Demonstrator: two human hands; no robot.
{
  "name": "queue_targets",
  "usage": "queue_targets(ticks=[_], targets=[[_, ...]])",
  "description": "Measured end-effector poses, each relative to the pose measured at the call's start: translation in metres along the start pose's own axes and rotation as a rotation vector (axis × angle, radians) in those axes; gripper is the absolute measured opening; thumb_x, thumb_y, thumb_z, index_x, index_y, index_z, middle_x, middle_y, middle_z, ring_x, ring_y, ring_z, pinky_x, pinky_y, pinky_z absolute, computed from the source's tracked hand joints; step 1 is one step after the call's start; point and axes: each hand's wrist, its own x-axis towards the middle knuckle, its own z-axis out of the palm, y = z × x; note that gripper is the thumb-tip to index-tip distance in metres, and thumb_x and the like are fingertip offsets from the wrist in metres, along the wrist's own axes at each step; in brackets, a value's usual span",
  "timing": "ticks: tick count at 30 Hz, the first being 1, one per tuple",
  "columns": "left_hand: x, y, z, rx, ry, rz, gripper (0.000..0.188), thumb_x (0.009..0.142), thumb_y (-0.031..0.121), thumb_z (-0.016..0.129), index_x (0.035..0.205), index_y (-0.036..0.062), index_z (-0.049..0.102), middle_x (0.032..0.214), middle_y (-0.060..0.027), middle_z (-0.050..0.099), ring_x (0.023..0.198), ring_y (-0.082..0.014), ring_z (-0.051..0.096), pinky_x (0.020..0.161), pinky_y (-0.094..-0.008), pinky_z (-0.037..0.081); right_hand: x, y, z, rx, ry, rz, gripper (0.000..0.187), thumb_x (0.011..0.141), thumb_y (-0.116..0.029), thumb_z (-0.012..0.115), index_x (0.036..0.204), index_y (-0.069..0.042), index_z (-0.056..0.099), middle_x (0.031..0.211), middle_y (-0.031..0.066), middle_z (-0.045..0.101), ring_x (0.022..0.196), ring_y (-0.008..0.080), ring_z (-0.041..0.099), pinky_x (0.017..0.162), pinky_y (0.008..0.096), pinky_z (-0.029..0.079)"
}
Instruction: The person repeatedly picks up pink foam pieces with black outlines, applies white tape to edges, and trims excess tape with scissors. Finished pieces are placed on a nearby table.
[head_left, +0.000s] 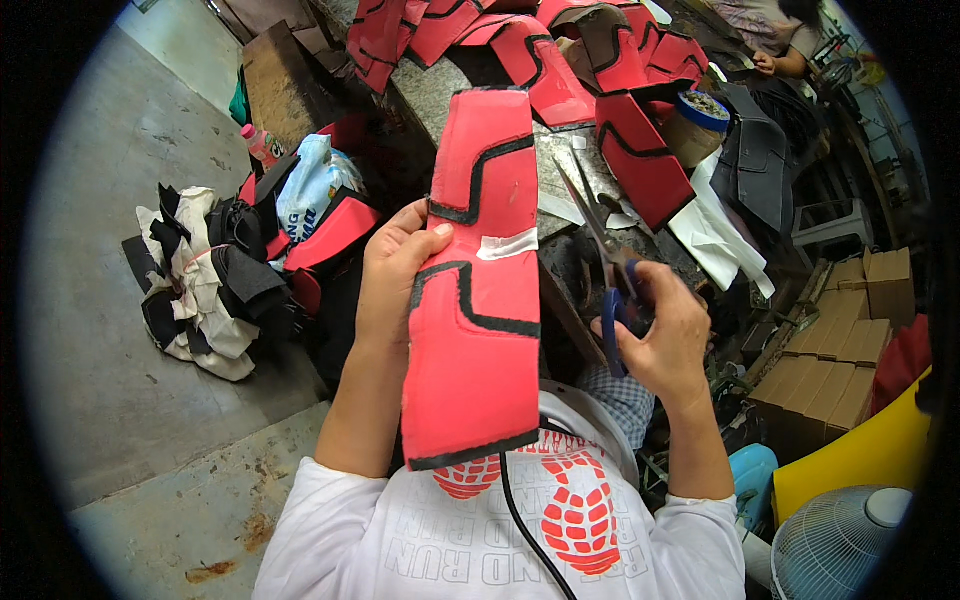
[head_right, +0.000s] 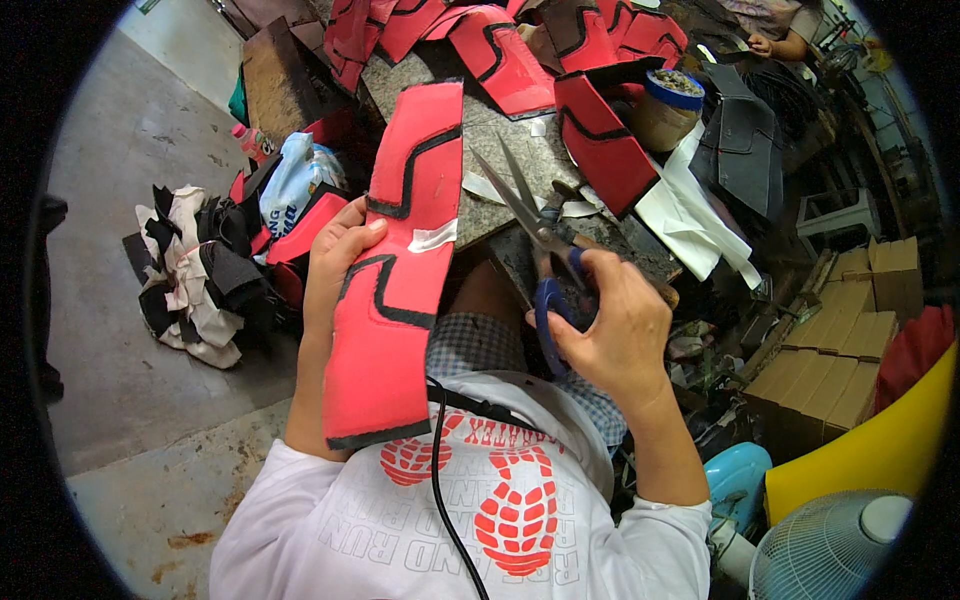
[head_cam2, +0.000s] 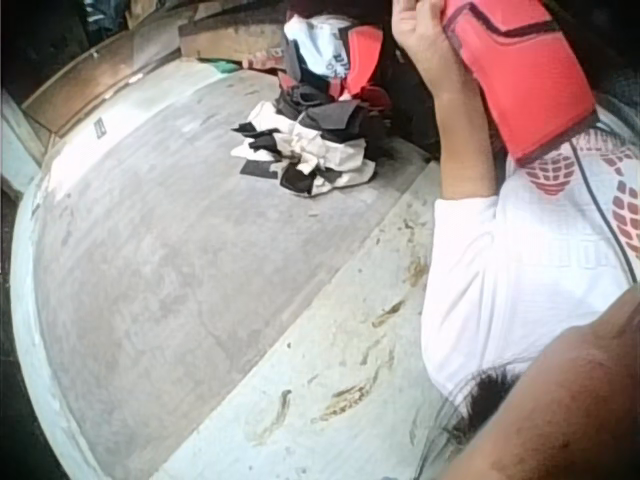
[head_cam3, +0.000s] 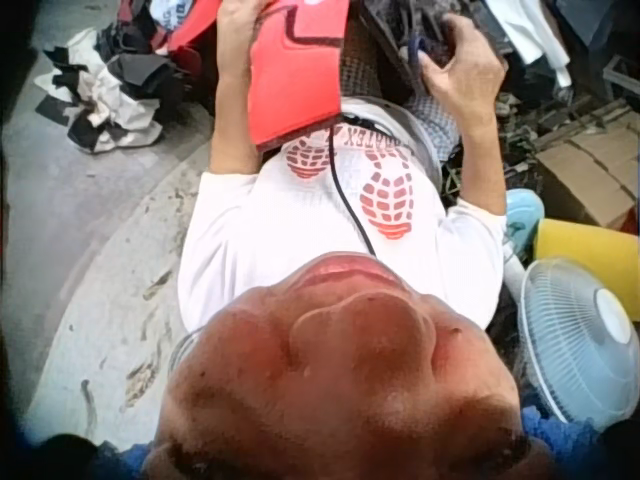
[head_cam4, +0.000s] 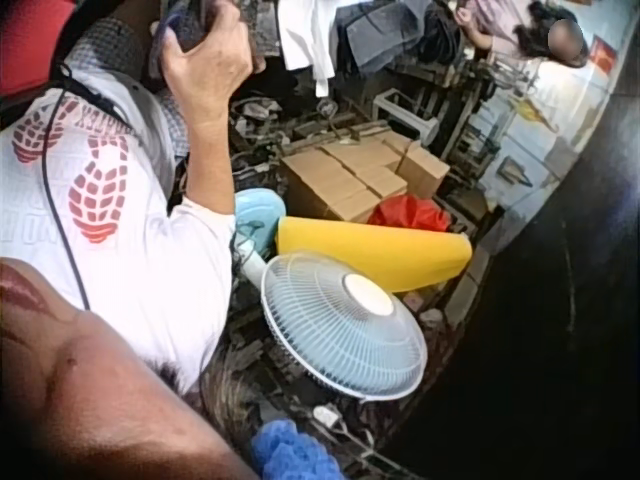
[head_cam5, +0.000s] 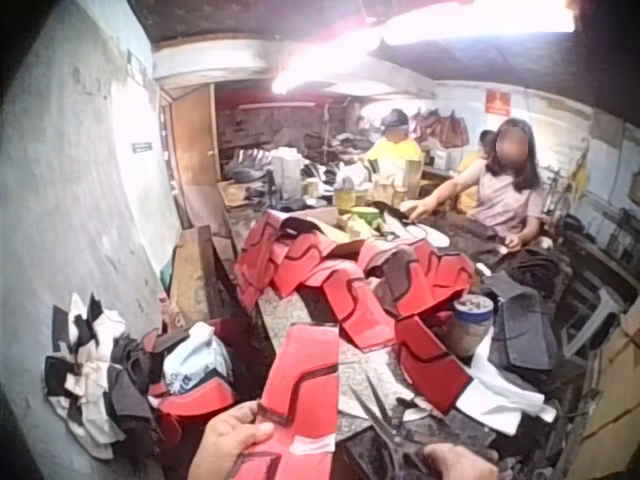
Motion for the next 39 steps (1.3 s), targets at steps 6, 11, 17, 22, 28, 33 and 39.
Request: queue_targets(ticks=[6, 11, 17, 22, 28, 33, 39], targets=[[-0.01, 0.0, 0.005, -0.006, -0.068, -0.071, 0.031, 0.088, 0.001, 0.056, 0.117, -0.007, 0.059, 0.104, -0.0119, 0.069, 0.086, -0.013, 0.068, 0.08, -0.0254, 0.056, 0.006, -0.004, -0.013, -0.272, 0.159, -0.14, 0.057, 0.059, -0.026, 0.087, 0.105, -0.007, 0.06, 0.084, 0.0091, 0.064, 0.072, 0.0281, 0.061, 0.067, 0.0388, 0.047], [-0.01, -0.002, 0.002, 0.042, -0.083, -0.04, 0.032, 0.088, 0.001, 0.057, 0.118, -0.0073, 0.059, 0.105, -0.0121, 0.068, 0.087, -0.013, 0.068, 0.081, -0.0256, 0.055, 0.0, 0.009, -0.009, -0.011, 0.06, 0.005, 0.037, 0.073, -0.015, 0.081, 0.101, -0.006, 0.059, 0.067, 0.0036, 0.061, 0.058, 0.0179, 0.058, 0.057, 0.0319, 0.046], [-0.005, -0.007, -0.001, 0.036, -0.069, 0.004, 0.033, 0.088, 0.001, 0.057, 0.12, -0.0068, 0.06, 0.107, -0.0126, 0.068, 0.088, -0.0128, 0.067, 0.082, -0.0252, 0.054, -0.018, 0.008, -0.007, 1.369, -0.407, 0.228, 0.057, 0.085, -0.047, 0.074, 0.105, 0.003, 0.054, 0.075, 0.0031, 0.055, 0.063, 0.0119, 0.059, 0.057, 0.0237, 0.046], [-0.008, -0.014, 0.006, 0.106, -0.036, 0.07, 0.031, 0.087, 0.0, 0.058, 0.118, -0.006, 0.062, 0.106, -0.0115, 0.069, 0.088, -0.0119, 0.067, 0.08, -0.025, 0.055, -0.026, -0.002, -0.006, 1.419, -0.457, 0.457, 0.077, 0.081, -0.069, 0.065, 0.103, 0.004, 0.056, 0.07, 0.0038, 0.055, 0.059, 0.0128, 0.058, 0.055, 0.0234, 0.043], [-0.01, -0.016, 0.008, 0.13, -0.011, 0.115, 0.032, 0.088, -0.002, 0.058, 0.119, -0.0059, 0.062, 0.106, -0.0102, 0.069, 0.089, -0.0113, 0.066, 0.079, -0.025, 0.054, -0.028, -0.003, -0.007, 1.505, -0.433, 0.503, 0.076, 0.088, -0.07, 0.053, 0.102, 0.004, 0.058, 0.061, 0.0046, 0.057, 0.051, 0.0103, 0.054, 0.05, 0.0215, 0.038], [-0.009, -0.019, 0.008, 0.148, 0.009, 0.162, 0.033, 0.089, -0.001, 0.06, 0.121, -0.006, 0.061, 0.106, -0.0103, 0.069, 0.089, -0.0105, 0.065, 0.078, -0.0245, 0.054, -0.03, -0.006, -0.007, 1.579, -0.433, 0.468, 0.075, 0.091, -0.07, 0.047, 0.103, 0.003, 0.058, 0.058, 0.0053, 0.057, 0.051, 0.0105, 0.054, 0.05, 0.0211, 0.038], [-0.015, -0.019, 0.007, 0.304, 0.019, 0.279, 0.032, 0.093, 0.0, 0.058, 0.124, -0.0064, 0.06, 0.109, -0.0099, 0.069, 0.091, -0.0093, 0.064, 0.08, -0.0224, 0.051, -0.03, -0.007, -0.009, 1.515, -0.464, 0.509, 0.076, 0.09, -0.07, 0.049, 0.107, 0.003, 0.058, 0.068, 0.0077, 0.062, 0.057, 0.0112, 0.059, 0.056, 0.021, 0.042]])
